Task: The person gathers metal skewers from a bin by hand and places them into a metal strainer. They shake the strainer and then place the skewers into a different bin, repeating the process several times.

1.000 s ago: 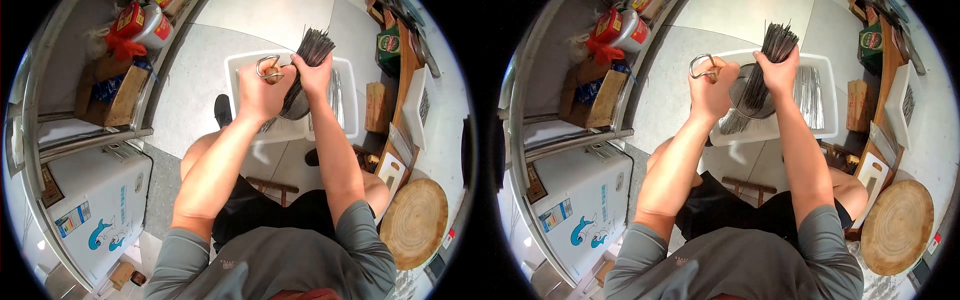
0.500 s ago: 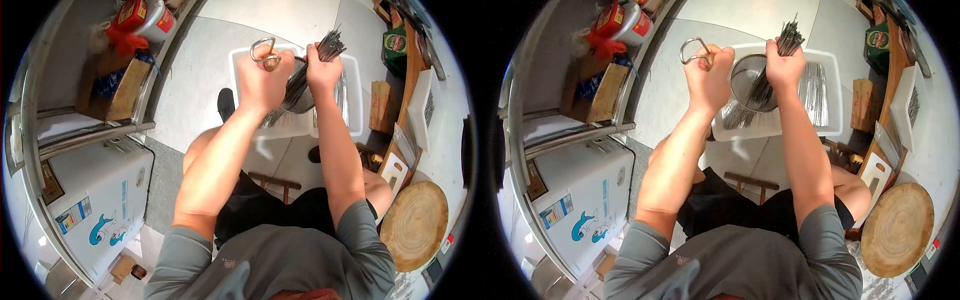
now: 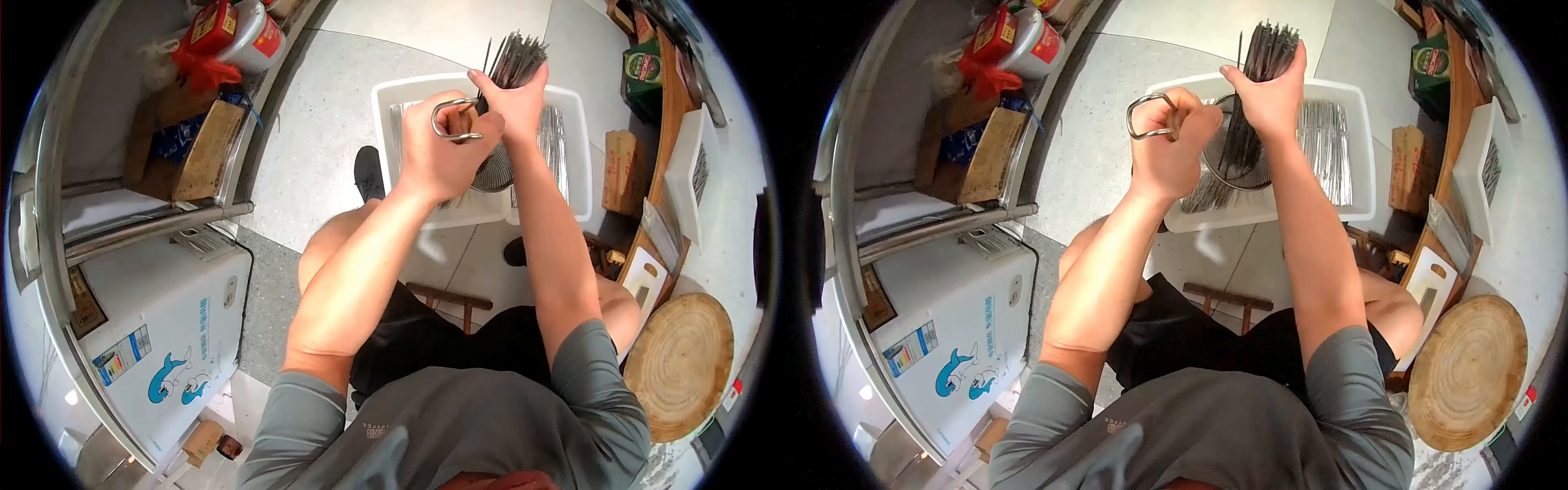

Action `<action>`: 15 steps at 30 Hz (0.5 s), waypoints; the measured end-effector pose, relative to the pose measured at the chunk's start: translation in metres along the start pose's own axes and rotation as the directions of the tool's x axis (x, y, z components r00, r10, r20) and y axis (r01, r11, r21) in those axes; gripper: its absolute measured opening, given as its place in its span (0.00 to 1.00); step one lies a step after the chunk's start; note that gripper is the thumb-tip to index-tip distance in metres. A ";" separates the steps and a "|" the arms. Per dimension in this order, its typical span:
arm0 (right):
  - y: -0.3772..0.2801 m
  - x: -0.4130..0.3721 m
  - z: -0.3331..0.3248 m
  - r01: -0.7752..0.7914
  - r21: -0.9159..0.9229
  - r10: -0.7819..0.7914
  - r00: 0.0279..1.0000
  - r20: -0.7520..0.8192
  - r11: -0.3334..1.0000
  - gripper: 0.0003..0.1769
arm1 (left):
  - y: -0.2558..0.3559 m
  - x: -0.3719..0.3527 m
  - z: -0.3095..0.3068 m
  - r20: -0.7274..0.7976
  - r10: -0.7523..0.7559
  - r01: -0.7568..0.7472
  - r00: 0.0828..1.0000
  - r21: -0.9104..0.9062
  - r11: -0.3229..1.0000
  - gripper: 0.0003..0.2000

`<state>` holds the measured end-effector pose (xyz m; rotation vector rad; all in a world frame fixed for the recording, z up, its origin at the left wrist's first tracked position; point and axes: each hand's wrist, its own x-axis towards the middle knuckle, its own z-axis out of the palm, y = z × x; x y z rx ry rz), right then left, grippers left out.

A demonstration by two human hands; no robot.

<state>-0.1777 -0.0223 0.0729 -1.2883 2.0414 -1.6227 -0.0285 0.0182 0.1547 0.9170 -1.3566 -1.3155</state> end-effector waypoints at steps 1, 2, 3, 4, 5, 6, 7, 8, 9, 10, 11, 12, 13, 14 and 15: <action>-0.001 -0.001 0.004 -0.024 -0.046 0.021 0.998 -0.059 0.999 0.42 | 0.001 0.000 0.000 0.000 0.007 -0.007 1.000 0.021 1.000 0.16; -0.002 0.002 0.004 -0.118 -0.026 0.118 0.993 -0.018 0.993 0.38 | 0.002 0.000 0.001 0.000 0.014 -0.014 1.000 0.042 0.999 0.16; -0.005 0.005 0.003 -0.213 -0.010 0.213 0.977 0.025 0.977 0.35 | 0.002 -0.001 0.001 -0.001 0.021 -0.021 1.000 0.064 0.998 0.16; -0.007 0.006 0.002 -0.306 0.002 0.305 0.950 0.070 0.952 0.32 | 0.001 -0.001 0.001 -0.010 0.024 -0.023 1.000 0.030 0.999 0.17; -0.007 0.006 0.002 -0.301 0.055 0.297 0.952 0.070 0.952 0.27 | 0.001 -0.001 0.001 -0.019 0.028 -0.028 0.999 -0.005 1.000 0.17; -0.008 0.005 0.001 -0.293 0.110 0.287 0.955 0.069 0.950 0.22 | 0.001 0.000 0.000 -0.028 0.034 -0.035 0.999 -0.039 0.999 0.17; -0.010 0.004 0.000 -0.285 0.165 0.277 0.958 0.069 0.944 0.18 | 0.002 0.002 -0.002 -0.034 0.052 -0.053 0.998 -0.038 0.998 0.14; -0.010 0.002 0.002 -0.278 0.218 0.268 0.961 0.074 0.935 0.15 | 0.005 0.004 -0.006 -0.045 0.066 -0.068 0.997 -0.034 0.997 0.12; -0.011 0.001 0.000 -0.208 0.231 0.207 0.978 0.031 0.950 0.12 | 0.006 0.004 -0.010 -0.055 0.077 -0.078 0.996 -0.031 0.996 0.11; -0.027 0.002 -0.008 -0.215 0.197 0.217 0.976 0.013 0.957 0.12 | 0.006 0.005 -0.015 -0.057 0.064 -0.065 0.996 -0.020 0.998 0.11; -0.035 0.008 -0.013 -0.165 0.177 0.170 0.985 -0.012 0.970 0.12 | 0.005 0.007 -0.019 -0.061 0.053 -0.054 0.997 -0.011 0.998 0.11; -0.041 0.012 -0.018 -0.117 0.155 0.124 0.992 -0.034 0.981 0.12 | 0.005 0.007 -0.020 -0.065 0.040 -0.040 0.997 -0.003 0.999 0.10; -0.046 0.017 -0.019 -0.087 0.221 0.099 0.994 -0.045 0.971 0.12 | 0.011 0.009 -0.013 -0.134 0.092 -0.091 0.987 0.012 0.996 0.16; -0.049 0.022 -0.020 -0.061 0.251 0.081 0.994 -0.071 0.966 0.12 | 0.010 0.010 -0.015 -0.116 0.100 -0.099 0.988 0.013 0.995 0.14; -0.053 0.026 -0.020 -0.037 0.278 0.066 0.993 -0.096 0.960 0.12 | 0.009 0.009 -0.019 -0.098 0.106 -0.105 0.990 0.013 0.994 0.12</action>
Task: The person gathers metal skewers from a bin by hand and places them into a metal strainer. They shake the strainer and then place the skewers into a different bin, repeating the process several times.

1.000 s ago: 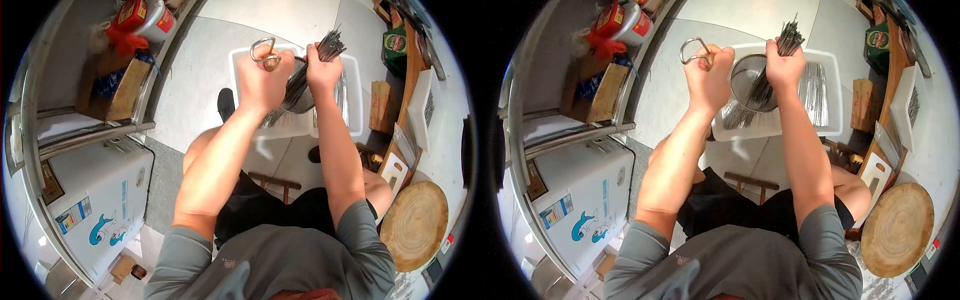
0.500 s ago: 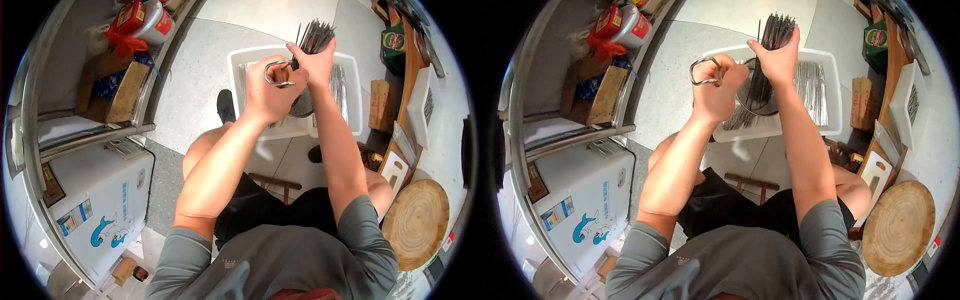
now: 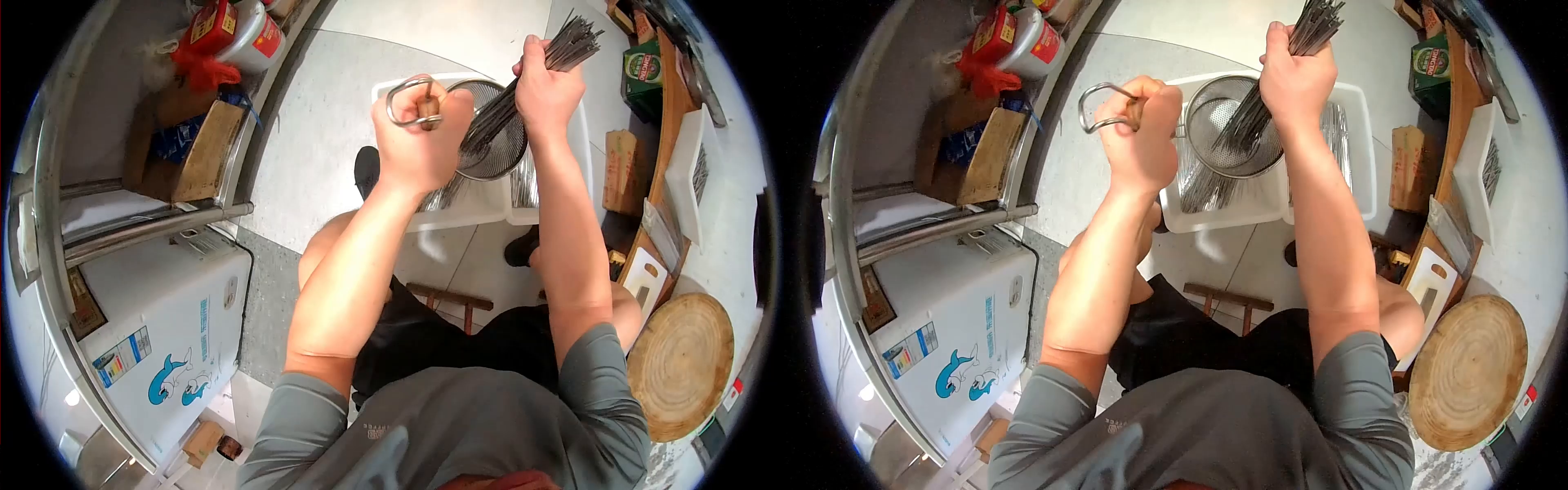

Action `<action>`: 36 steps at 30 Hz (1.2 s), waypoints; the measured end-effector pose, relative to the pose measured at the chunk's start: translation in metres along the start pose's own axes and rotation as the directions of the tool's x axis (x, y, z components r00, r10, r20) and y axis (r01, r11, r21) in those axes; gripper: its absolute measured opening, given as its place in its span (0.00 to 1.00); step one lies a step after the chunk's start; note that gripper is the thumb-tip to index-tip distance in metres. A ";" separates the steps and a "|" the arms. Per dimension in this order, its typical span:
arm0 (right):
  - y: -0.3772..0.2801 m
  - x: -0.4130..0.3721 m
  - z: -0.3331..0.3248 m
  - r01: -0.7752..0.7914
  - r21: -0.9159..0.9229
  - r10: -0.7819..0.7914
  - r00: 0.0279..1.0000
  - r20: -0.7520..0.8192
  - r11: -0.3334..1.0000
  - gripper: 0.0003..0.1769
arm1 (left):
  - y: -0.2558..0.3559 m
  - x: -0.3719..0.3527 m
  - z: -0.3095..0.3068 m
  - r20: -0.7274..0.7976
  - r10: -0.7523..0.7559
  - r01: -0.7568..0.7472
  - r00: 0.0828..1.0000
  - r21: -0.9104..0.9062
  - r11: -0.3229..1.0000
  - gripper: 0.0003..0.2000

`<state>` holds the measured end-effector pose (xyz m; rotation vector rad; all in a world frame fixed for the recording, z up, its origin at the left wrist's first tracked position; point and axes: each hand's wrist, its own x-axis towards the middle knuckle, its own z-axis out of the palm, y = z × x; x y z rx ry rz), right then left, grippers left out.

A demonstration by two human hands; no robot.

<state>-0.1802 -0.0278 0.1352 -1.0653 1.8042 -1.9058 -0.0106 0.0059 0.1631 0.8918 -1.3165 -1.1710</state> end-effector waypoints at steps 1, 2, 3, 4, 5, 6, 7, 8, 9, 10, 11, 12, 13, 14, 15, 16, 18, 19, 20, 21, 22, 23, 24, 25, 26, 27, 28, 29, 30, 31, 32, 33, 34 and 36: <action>-0.004 0.001 0.001 0.017 0.028 -0.016 1.000 -0.016 0.999 0.12 | -0.001 -0.001 -0.003 0.014 -0.001 0.001 1.000 0.001 1.000 0.10; -0.011 0.003 -0.004 0.054 -0.044 -0.053 0.998 0.012 0.998 0.12 | -0.001 -0.002 -0.004 0.002 0.027 -0.027 1.000 -0.059 0.998 0.09; -0.015 0.007 -0.006 0.097 -0.032 -0.096 0.995 0.020 0.995 0.11 | 0.002 -0.001 -0.004 -0.014 0.036 -0.037 0.999 -0.080 0.996 0.09; -0.017 0.010 -0.008 0.136 -0.020 -0.136 0.990 0.030 0.990 0.11 | 0.006 -0.001 -0.003 -0.033 0.040 -0.044 0.999 -0.099 0.994 0.09; -0.018 0.014 -0.009 0.172 -0.010 -0.172 0.984 0.041 0.985 0.10 | 0.011 -0.001 -0.002 -0.052 0.041 -0.047 0.998 -0.118 0.992 0.09; -0.020 0.018 -0.009 0.267 -0.022 -0.265 0.963 0.053 0.963 0.12 | 0.016 -0.001 -0.001 -0.065 0.048 -0.059 0.997 -0.177 0.982 0.09; -0.032 0.017 -0.008 0.243 -0.057 -0.243 0.970 0.018 0.968 0.13 | 0.016 -0.001 -0.002 -0.070 0.068 -0.080 0.995 -0.185 0.980 0.09; -0.047 0.016 -0.003 0.225 -0.086 -0.228 0.974 -0.021 0.971 0.14 | 0.016 0.001 -0.003 -0.075 0.097 -0.110 0.992 -0.193 0.975 0.09; -0.058 0.017 -0.001 0.204 -0.114 -0.212 0.975 -0.059 0.972 0.16 | 0.015 0.003 -0.003 -0.081 0.124 -0.138 0.989 -0.200 0.970 0.09; -0.062 0.019 -0.002 0.222 -0.146 -0.230 0.972 -0.037 0.964 0.14 | 0.014 0.005 -0.004 -0.115 0.158 -0.173 0.981 -0.125 0.977 0.10; -0.069 0.021 -0.001 0.246 -0.133 -0.253 0.967 -0.039 0.960 0.14 | 0.016 0.005 -0.004 -0.125 0.168 -0.186 0.978 -0.149 0.971 0.10; -0.075 0.023 0.000 0.272 -0.119 -0.279 0.959 -0.042 0.955 0.14 | 0.022 0.007 -0.004 -0.135 0.180 -0.202 0.974 -0.173 0.964 0.10; -0.081 0.025 0.001 0.297 -0.107 -0.303 0.952 -0.045 0.949 0.14 | 0.026 0.008 -0.004 -0.144 0.190 -0.216 0.971 -0.198 0.956 0.11; -0.085 0.028 0.001 0.316 -0.131 -0.323 0.946 -0.035 0.940 0.14 | 0.027 0.009 -0.004 -0.163 0.175 -0.210 0.971 -0.234 0.949 0.12; -0.086 0.030 0.001 0.332 -0.118 -0.338 0.941 -0.033 0.936 0.14 | 0.030 0.008 -0.003 -0.179 0.181 -0.222 0.967 -0.248 0.943 0.12; -0.087 0.032 0.002 0.348 -0.105 -0.353 0.935 -0.032 0.932 0.13 | 0.034 0.008 -0.001 -0.195 0.188 -0.235 0.963 -0.259 0.937 0.12; -0.091 0.033 0.007 0.344 -0.064 -0.347 0.936 -0.052 0.937 0.13 | 0.033 0.009 -0.002 -0.210 0.200 -0.257 0.957 -0.295 0.920 0.12; -0.090 0.034 0.006 0.360 -0.056 -0.362 0.931 -0.038 0.931 0.12 | 0.026 0.012 -0.005 -0.210 0.204 -0.265 0.956 -0.320 0.910 0.12; -0.089 0.036 0.006 0.375 -0.048 -0.377 0.926 -0.024 0.926 0.12 | 0.022 0.014 -0.006 -0.211 0.209 -0.272 0.955 -0.345 0.898 0.12; -0.088 0.037 0.006 0.391 -0.038 -0.392 0.920 -0.009 0.920 0.12 | 0.024 0.014 -0.005 -0.235 0.214 -0.283 0.948 -0.315 0.906 0.12; -0.086 0.037 0.007 0.390 -0.024 -0.391 0.921 -0.010 0.920 0.12 | 0.027 0.014 -0.002 -0.260 0.221 -0.293 0.940 -0.285 0.913 0.13; -0.084 0.037 0.008 0.389 -0.009 -0.389 0.921 -0.011 0.921 0.12 | 0.029 0.015 -0.001 -0.284 0.229 -0.303 0.931 -0.254 0.919 0.13; -0.082 0.037 0.009 0.387 0.006 -0.387 0.922 -0.013 0.922 0.11 | 0.026 0.017 -0.003 -0.279 0.240 -0.317 0.930 -0.277 0.907 0.14; -0.081 0.037 0.012 0.379 0.013 -0.379 0.925 -0.018 0.925 0.11 | 0.019 0.020 -0.006 -0.272 0.251 -0.330 0.929 -0.300 0.895 0.14; -0.079 0.036 0.013 0.369 0.018 -0.368 0.929 -0.024 0.929 0.11 | 0.014 0.023 -0.008 -0.265 0.260 -0.339 0.929 -0.322 0.884 0.14; -0.079 0.033 0.014 0.355 0.022 -0.354 0.935 -0.029 0.935 0.11 | 0.015 0.023 -0.010 -0.246 0.239 -0.316 0.939 -0.352 0.881 0.14; -0.080 0.033 0.016 0.363 0.015 -0.362 0.931 -0.034 0.932 0.11 | 0.016 0.023 -0.012 -0.227 0.216 -0.291 0.950 -0.380 0.878 0.13; -0.082 0.034 0.017 0.364 0.004 -0.364 0.931 -0.036 0.931 0.11 | 0.016 0.022 -0.013 -0.208 0.185 -0.257 0.960 -0.407 0.877 0.13; -0.085 0.034 0.017 0.362 -0.010 -0.362 0.931 -0.038 0.932 0.11 | 0.022 0.025 -0.009 -0.231 0.252 -0.328 0.940 -0.393 0.859 0.13; -0.089 0.035 0.021 0.386 0.028 -0.384 0.921 -0.065 0.922 0.11 | 0.027 0.025 -0.007 -0.257 0.271 -0.355 0.927 -0.374 0.857 0.14; -0.088 0.043 0.020 0.409 0.021 -0.409 0.912 -0.016 0.912 0.11 | 0.033 0.027 -0.007 -0.267 0.287 -0.369 0.920 -0.347 0.862 0.15; -0.093 0.046 0.020 0.433 0.015 -0.433 0.901 0.034 0.901 0.10 | 0.038 0.027 -0.007 -0.277 0.301 -0.383 0.913 -0.321 0.866 0.16; -0.098 0.046 0.019 0.406 0.030 -0.406 0.913 0.025 0.914 0.11 | 0.042 0.029 -0.006 -0.290 0.307 -0.393 0.906 -0.313 0.864 0.16; -0.111 0.041 0.021 0.358 0.071 -0.359 0.933 0.002 0.931 0.11 | 0.052 0.032 -0.005 -0.315 0.332 -0.425 0.889 -0.295 0.856 0.18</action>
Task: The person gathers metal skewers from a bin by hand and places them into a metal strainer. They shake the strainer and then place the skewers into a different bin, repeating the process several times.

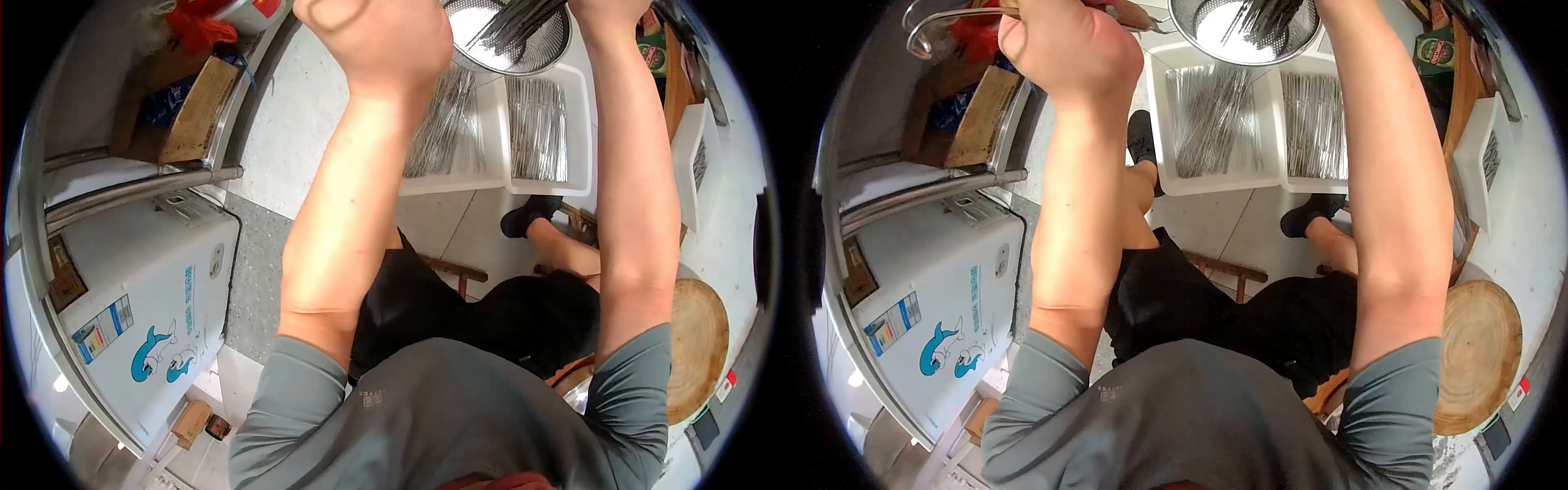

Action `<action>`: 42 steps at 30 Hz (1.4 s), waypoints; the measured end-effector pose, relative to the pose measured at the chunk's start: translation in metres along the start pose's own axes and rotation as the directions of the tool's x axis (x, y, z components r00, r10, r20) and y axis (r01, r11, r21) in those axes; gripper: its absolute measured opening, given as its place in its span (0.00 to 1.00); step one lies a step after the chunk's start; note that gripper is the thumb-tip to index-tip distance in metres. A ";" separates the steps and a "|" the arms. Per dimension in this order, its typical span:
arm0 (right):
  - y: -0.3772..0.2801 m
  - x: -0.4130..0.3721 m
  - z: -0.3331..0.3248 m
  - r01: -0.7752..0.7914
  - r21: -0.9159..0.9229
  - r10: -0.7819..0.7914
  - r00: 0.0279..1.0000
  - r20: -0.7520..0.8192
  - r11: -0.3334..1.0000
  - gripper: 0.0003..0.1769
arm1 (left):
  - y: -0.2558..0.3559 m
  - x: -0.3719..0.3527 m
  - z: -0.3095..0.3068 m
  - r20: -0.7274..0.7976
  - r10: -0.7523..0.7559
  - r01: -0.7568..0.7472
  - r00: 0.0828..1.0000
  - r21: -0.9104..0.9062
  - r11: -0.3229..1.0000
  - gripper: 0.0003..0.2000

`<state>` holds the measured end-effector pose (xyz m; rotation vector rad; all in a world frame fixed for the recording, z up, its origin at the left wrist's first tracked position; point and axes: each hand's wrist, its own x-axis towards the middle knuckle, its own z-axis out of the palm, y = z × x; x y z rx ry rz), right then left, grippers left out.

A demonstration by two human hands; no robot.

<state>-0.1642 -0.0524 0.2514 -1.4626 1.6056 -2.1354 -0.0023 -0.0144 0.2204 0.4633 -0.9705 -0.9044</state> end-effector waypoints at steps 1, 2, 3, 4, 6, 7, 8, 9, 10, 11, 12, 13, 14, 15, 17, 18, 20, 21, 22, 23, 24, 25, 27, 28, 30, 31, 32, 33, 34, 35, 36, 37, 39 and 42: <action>-0.004 0.001 0.000 0.042 0.004 -0.042 0.999 -0.016 0.999 0.12 | 0.004 0.002 0.002 -0.018 0.011 -0.011 1.000 -0.011 1.000 0.19; -0.009 0.003 -0.001 0.086 0.007 -0.085 0.996 -0.034 0.996 0.13 | 0.008 0.004 0.004 -0.036 0.023 -0.024 0.999 -0.024 0.999 0.19; -0.013 0.002 -0.003 0.124 0.005 -0.124 0.991 -0.051 0.992 0.14 | 0.014 0.003 0.007 -0.054 0.029 -0.030 0.998 -0.035 0.999 0.20; -0.021 0.001 -0.007 0.132 -0.014 -0.133 0.991 -0.023 0.991 0.15 | 0.028 0.005 0.014 -0.033 0.044 -0.045 0.999 -0.051 0.998 0.20; -0.041 0.005 -0.016 0.157 -0.050 -0.155 0.987 0.033 0.986 0.18 | 0.055 0.007 0.026 0.009 0.074 -0.073 0.997 -0.085 0.994 0.19; -0.047 0.009 -0.019 0.164 -0.088 -0.162 0.986 0.034 0.983 0.19 | 0.062 0.008 0.029 0.042 0.124 -0.119 0.991 -0.099 0.988 0.18; -0.053 0.015 -0.021 0.171 -0.126 -0.167 0.985 0.036 0.977 0.19 | 0.070 0.010 0.032 0.076 0.174 -0.164 0.982 -0.117 0.980 0.17; -0.060 0.020 -0.023 0.178 -0.162 -0.174 0.984 0.038 0.971 0.20 | 0.080 0.011 0.035 0.119 0.210 -0.201 0.970 -0.082 0.976 0.16; -0.070 0.021 -0.021 0.113 -0.050 -0.113 0.994 -0.001 0.992 0.21 | 0.090 0.013 0.039 0.162 0.246 -0.241 0.956 -0.050 0.969 0.15; -0.077 0.021 -0.023 0.162 -0.032 -0.161 0.987 0.018 0.986 0.21 | 0.098 0.015 0.042 0.156 0.258 -0.253 0.953 -0.053 0.966 0.14; -0.083 0.021 -0.026 0.211 -0.012 -0.211 0.977 0.034 0.977 0.21 | 0.106 0.017 0.046 0.151 0.270 -0.265 0.951 -0.055 0.963 0.14; -0.090 0.021 -0.027 0.261 0.009 -0.261 0.964 0.049 0.965 0.21 | 0.114 0.019 0.050 0.145 0.283 -0.277 0.948 -0.057 0.959 0.14; -0.091 0.023 -0.024 0.210 -0.019 -0.210 0.977 0.024 0.977 0.21 | 0.120 0.018 0.051 0.153 0.277 -0.269 0.949 -0.067 0.961 0.14; -0.095 0.019 -0.024 0.177 -0.048 -0.176 0.984 0.028 0.983 0.21 | 0.125 0.015 0.051 0.150 0.268 -0.262 0.952 -0.058 0.963 0.14; -0.099 0.004 -0.026 0.109 -0.110 -0.106 0.994 0.040 0.988 0.21 | 0.127 0.010 0.048 0.120 0.194 -0.192 0.974 -0.028 0.981 0.14; -0.088 0.002 -0.024 0.083 -0.106 -0.081 0.996 0.027 0.991 0.21 | 0.128 0.006 0.045 0.101 0.105 -0.105 0.989 -0.002 0.994 0.14; -0.083 -0.013 -0.022 -0.021 -0.154 0.025 0.999 0.022 0.988 0.20 | 0.108 0.005 0.034 0.035 0.091 -0.091 0.995 0.022 0.996 0.14; -0.070 -0.018 -0.020 -0.055 -0.096 0.059 0.998 0.037 0.994 0.19 | 0.097 0.005 0.028 0.002 0.083 -0.083 0.997 0.033 0.996 0.15; -0.059 -0.025 -0.019 -0.077 -0.084 0.080 0.996 0.035 0.993 0.19 | 0.099 -0.001 0.024 0.025 -0.003 0.001 1.000 0.058 0.998 0.15; -0.049 -0.032 -0.019 -0.101 -0.073 0.104 0.994 0.034 0.992 0.18 | 0.101 -0.007 0.021 0.046 -0.091 0.087 0.995 0.086 0.992 0.15; -0.042 -0.040 -0.020 -0.164 -0.085 0.167 0.985 0.037 0.983 0.16 | 0.087 -0.007 0.015 0.010 -0.134 0.133 0.991 0.093 0.987 0.16; -0.035 -0.046 -0.020 -0.200 -0.074 0.203 0.978 0.039 0.977 0.16 | 0.086 -0.012 0.016 0.028 -0.167 0.162 0.986 0.132 0.978 0.17; -0.018 -0.059 -0.022 -0.274 -0.056 0.276 0.960 0.042 0.960 0.15 | 0.065 -0.018 0.005 -0.034 -0.256 0.256 0.966 0.238 0.937 0.18; -0.009 -0.064 -0.024 -0.299 -0.068 0.303 0.951 0.055 0.952 0.15 | 0.057 -0.022 0.001 -0.029 -0.266 0.262 0.964 0.303 0.916 0.18; 0.024 -0.079 -0.031 -0.315 -0.144 0.325 0.944 0.056 0.938 0.13 | 0.033 -0.029 -0.007 -0.057 -0.302 0.306 0.952 0.268 0.914 0.16; 0.033 -0.084 -0.035 -0.361 -0.144 0.372 0.927 0.051 0.921 0.14 | 0.023 -0.033 -0.008 -0.080 -0.336 0.345 0.938 0.252 0.904 0.17; 0.044 -0.091 -0.039 -0.383 -0.123 0.391 0.919 0.044 0.915 0.14 | 0.007 -0.038 -0.012 -0.080 -0.312 0.322 0.947 0.210 0.923 0.20; 0.055 -0.097 -0.042 -0.402 -0.102 0.407 0.912 0.038 0.910 0.15 | 0.000 -0.043 -0.015 -0.066 -0.361 0.366 0.930 0.184 0.912 0.19; 0.066 -0.104 -0.045 -0.397 -0.051 0.399 0.917 0.019 0.916 0.15 | -0.005 -0.047 -0.015 -0.047 -0.380 0.383 0.924 0.165 0.909 0.19; 0.076 -0.109 -0.049 -0.399 -0.083 0.401 0.916 0.013 0.913 0.15 | -0.007 -0.052 -0.015 -0.028 -0.401 0.401 0.916 0.149 0.904 0.19; 0.080 -0.115 -0.054 -0.401 -0.101 0.404 0.915 0.011 0.910 0.14 | -0.004 -0.054 -0.014 -0.021 -0.446 0.441 0.895 0.200 0.875 0.18; 0.083 -0.119 -0.057 -0.401 -0.116 0.405 0.914 0.007 0.909 0.14 | -0.004 -0.056 -0.012 -0.031 -0.466 0.460 0.884 0.228 0.858 0.17; 0.090 -0.124 -0.062 -0.399 -0.126 0.402 0.916 0.001 0.908 0.12 | -0.014 -0.058 -0.009 0.020 -0.430 0.411 0.903 0.257 0.875 0.16; 0.097 -0.127 -0.066 -0.406 -0.097 0.406 0.914 -0.025 0.909 0.11 | -0.032 -0.059 -0.010 0.043 -0.434 0.415 0.900 0.223 0.882 0.16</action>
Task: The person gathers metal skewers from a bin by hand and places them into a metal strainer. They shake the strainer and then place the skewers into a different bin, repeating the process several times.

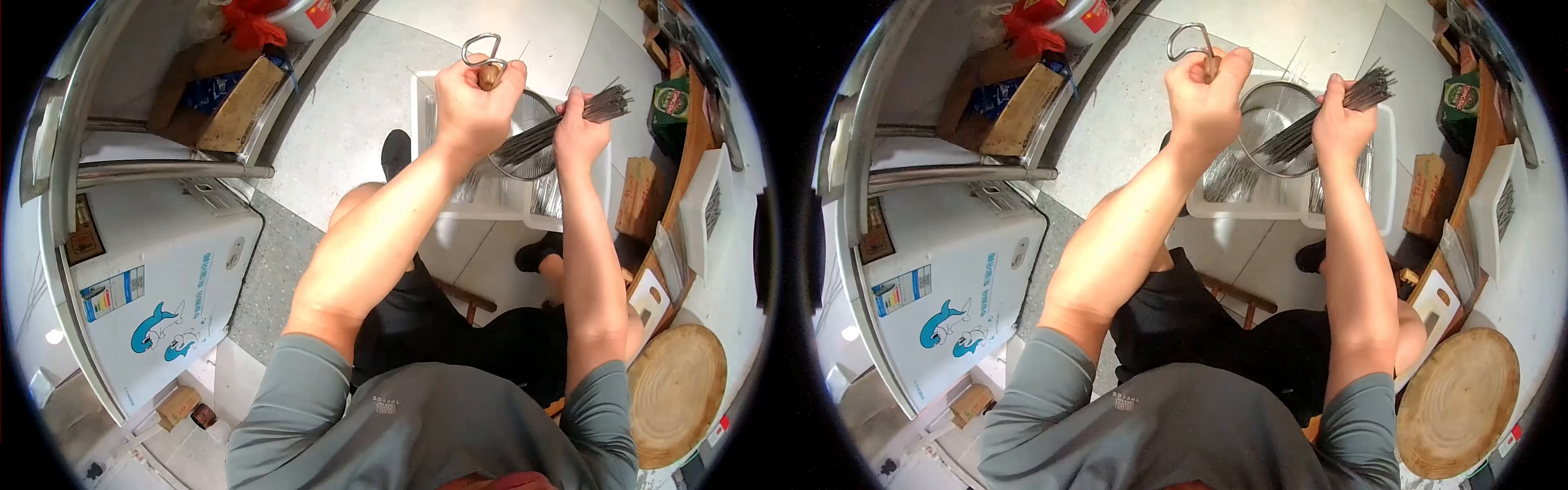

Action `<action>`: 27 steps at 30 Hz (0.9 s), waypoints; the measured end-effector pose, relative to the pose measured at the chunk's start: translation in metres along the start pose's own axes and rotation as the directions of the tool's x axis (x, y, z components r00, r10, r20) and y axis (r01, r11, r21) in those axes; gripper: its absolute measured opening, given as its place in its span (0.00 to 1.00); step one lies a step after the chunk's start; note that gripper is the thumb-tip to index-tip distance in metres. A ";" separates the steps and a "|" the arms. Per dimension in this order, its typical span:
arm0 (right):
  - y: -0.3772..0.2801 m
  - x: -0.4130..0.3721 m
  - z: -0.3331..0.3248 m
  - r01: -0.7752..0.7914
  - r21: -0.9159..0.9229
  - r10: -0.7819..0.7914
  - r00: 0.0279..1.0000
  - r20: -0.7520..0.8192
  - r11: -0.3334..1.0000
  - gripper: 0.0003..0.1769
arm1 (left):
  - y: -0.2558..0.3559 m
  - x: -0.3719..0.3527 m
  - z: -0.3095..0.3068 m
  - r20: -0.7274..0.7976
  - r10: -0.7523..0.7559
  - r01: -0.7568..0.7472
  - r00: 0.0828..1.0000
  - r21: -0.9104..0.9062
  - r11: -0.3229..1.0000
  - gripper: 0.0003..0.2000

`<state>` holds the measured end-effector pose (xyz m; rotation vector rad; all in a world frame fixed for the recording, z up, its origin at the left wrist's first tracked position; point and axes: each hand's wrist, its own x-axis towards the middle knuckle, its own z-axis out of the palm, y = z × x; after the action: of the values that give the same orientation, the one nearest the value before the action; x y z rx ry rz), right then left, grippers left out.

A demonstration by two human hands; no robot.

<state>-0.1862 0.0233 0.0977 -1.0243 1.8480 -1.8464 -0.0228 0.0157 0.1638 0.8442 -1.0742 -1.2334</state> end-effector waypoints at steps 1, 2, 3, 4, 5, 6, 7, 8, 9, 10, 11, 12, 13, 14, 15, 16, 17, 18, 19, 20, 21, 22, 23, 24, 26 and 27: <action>0.004 0.001 -0.001 0.012 0.023 -0.011 1.000 -0.014 1.000 0.11 | -0.003 0.002 0.000 0.004 0.006 -0.006 1.000 -0.024 1.000 0.16; 0.007 0.004 -0.001 0.000 0.055 0.002 1.000 -0.019 0.998 0.11 | -0.006 0.005 0.000 -0.007 0.026 -0.026 1.000 -0.012 1.000 0.16; 0.007 0.007 -0.001 0.014 0.084 -0.012 1.000 -0.015 0.996 0.10 | -0.006 0.007 0.000 -0.016 0.042 -0.042 0.999 0.000 0.999 0.16; 0.007 0.010 -0.001 0.028 0.110 -0.027 1.000 -0.013 0.994 0.10 | -0.007 0.009 0.001 -0.024 0.056 -0.056 0.998 0.010 0.998 0.17; 0.006 0.013 -0.001 0.044 0.136 -0.043 0.999 -0.013 0.990 0.10 | -0.007 0.010 0.003 -0.038 0.077 -0.076 0.996 0.034 0.997 0.17; 0.000 0.014 0.000 0.036 0.134 -0.032 0.999 -0.034 0.990 0.10 | -0.007 0.009 0.005 -0.054 0.096 -0.093 0.994 0.057 0.994 0.16; 0.002 0.014 -0.002 0.039 0.124 -0.035 0.999 -0.034 0.992 0.10 | -0.007 0.007 0.007 -0.069 0.115 -0.109 0.991 0.081 0.991 0.16; 0.006 0.015 -0.002 0.046 0.116 -0.043 0.999 -0.033 0.992 0.10 | -0.007 0.006 0.008 -0.070 0.091 -0.086 0.993 0.077 0.993 0.17; 0.005 0.017 -0.001 0.055 0.110 -0.052 0.998 -0.032 0.992 0.10 | -0.006 0.005 0.008 -0.072 0.070 -0.065 0.995 0.073 0.995 0.17; 0.005 0.016 -0.002 0.037 0.126 -0.034 0.999 -0.025 0.991 0.10 | -0.004 0.002 0.007 -0.076 0.046 -0.040 0.996 0.073 0.997 0.17; 0.004 0.012 -0.004 0.016 0.141 -0.014 1.000 -0.015 0.990 0.10 | -0.002 -0.001 0.006 -0.072 0.004 0.000 0.997 0.057 0.998 0.16; 0.002 0.009 -0.006 0.000 0.159 0.001 1.000 -0.007 0.987 0.10 | 0.005 -0.002 0.005 -0.065 -0.034 0.037 0.997 0.039 0.999 0.16; 0.002 0.007 -0.009 -0.023 0.138 0.021 1.000 0.017 0.990 0.10 | 0.009 -0.002 0.004 -0.055 -0.073 0.074 0.996 0.022 0.997 0.16; 0.004 0.005 -0.013 -0.046 0.115 0.042 0.998 0.040 0.992 0.10 | 0.011 -0.003 0.002 -0.041 -0.111 0.113 0.993 0.025 0.993 0.15; 0.006 0.002 -0.017 -0.067 0.092 0.062 0.996 0.061 0.993 0.10 | 0.011 -0.004 0.001 -0.026 -0.149 0.150 0.988 0.028 0.988 0.15; 0.006 -0.002 -0.019 -0.089 0.084 0.082 0.993 0.084 0.992 0.09 | 0.011 -0.004 0.000 -0.011 -0.186 0.186 0.983 0.030 0.982 0.14; 0.007 -0.005 -0.022 -0.105 0.105 0.099 0.993 0.065 0.989 0.09 | 0.009 -0.004 0.001 -0.003 -0.174 0.174 0.985 0.040 0.984 0.14; 0.010 -0.008 -0.023 -0.121 0.127 0.116 0.992 0.047 0.984 0.09 | 0.004 -0.006 0.004 0.006 -0.162 0.161 0.987 0.050 0.986 0.13; 0.014 -0.011 -0.024 -0.139 0.150 0.136 0.990 0.029 0.979 0.09 | -0.001 -0.007 0.005 0.015 -0.152 0.151 0.988 0.062 0.987 0.13; 0.019 -0.011 -0.025 -0.136 0.177 0.134 0.991 0.021 0.975 0.09 | -0.006 -0.007 0.005 0.035 -0.116 0.113 0.993 0.082 0.990 0.12; 0.019 -0.012 -0.025 -0.121 0.168 0.121 0.993 0.013 0.978 0.09 | -0.011 -0.005 0.006 0.042 -0.102 0.098 0.994 0.095 0.991 0.12; 0.020 -0.012 -0.024 -0.107 0.159 0.108 0.994 0.005 0.981 0.09 | -0.015 -0.004 0.006 0.051 -0.088 0.082 0.995 0.109 0.991 0.12; 0.021 -0.012 -0.025 -0.094 0.149 0.095 0.995 -0.004 0.984 0.09 | -0.019 -0.003 0.006 0.060 -0.076 0.068 0.995 0.123 0.990 0.12; 0.024 -0.011 -0.025 -0.089 0.147 0.091 0.996 -0.011 0.985 0.09 | -0.022 -0.001 0.006 0.054 -0.101 0.094 0.993 0.117 0.989 0.12; 0.031 -0.006 -0.023 -0.076 0.145 0.081 0.996 -0.027 0.986 0.09 | -0.028 0.004 0.007 0.044 -0.149 0.144 0.988 0.105 0.984 0.12; 0.032 -0.002 -0.023 -0.082 0.115 0.086 0.996 -0.030 0.990 0.09 | -0.028 0.006 0.009 0.036 -0.145 0.141 0.989 0.089 0.986 0.12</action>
<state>-0.2082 0.0384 0.0686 -0.8680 1.7545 -1.9065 -0.0404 0.0057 0.1412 0.9789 -1.1230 -1.3373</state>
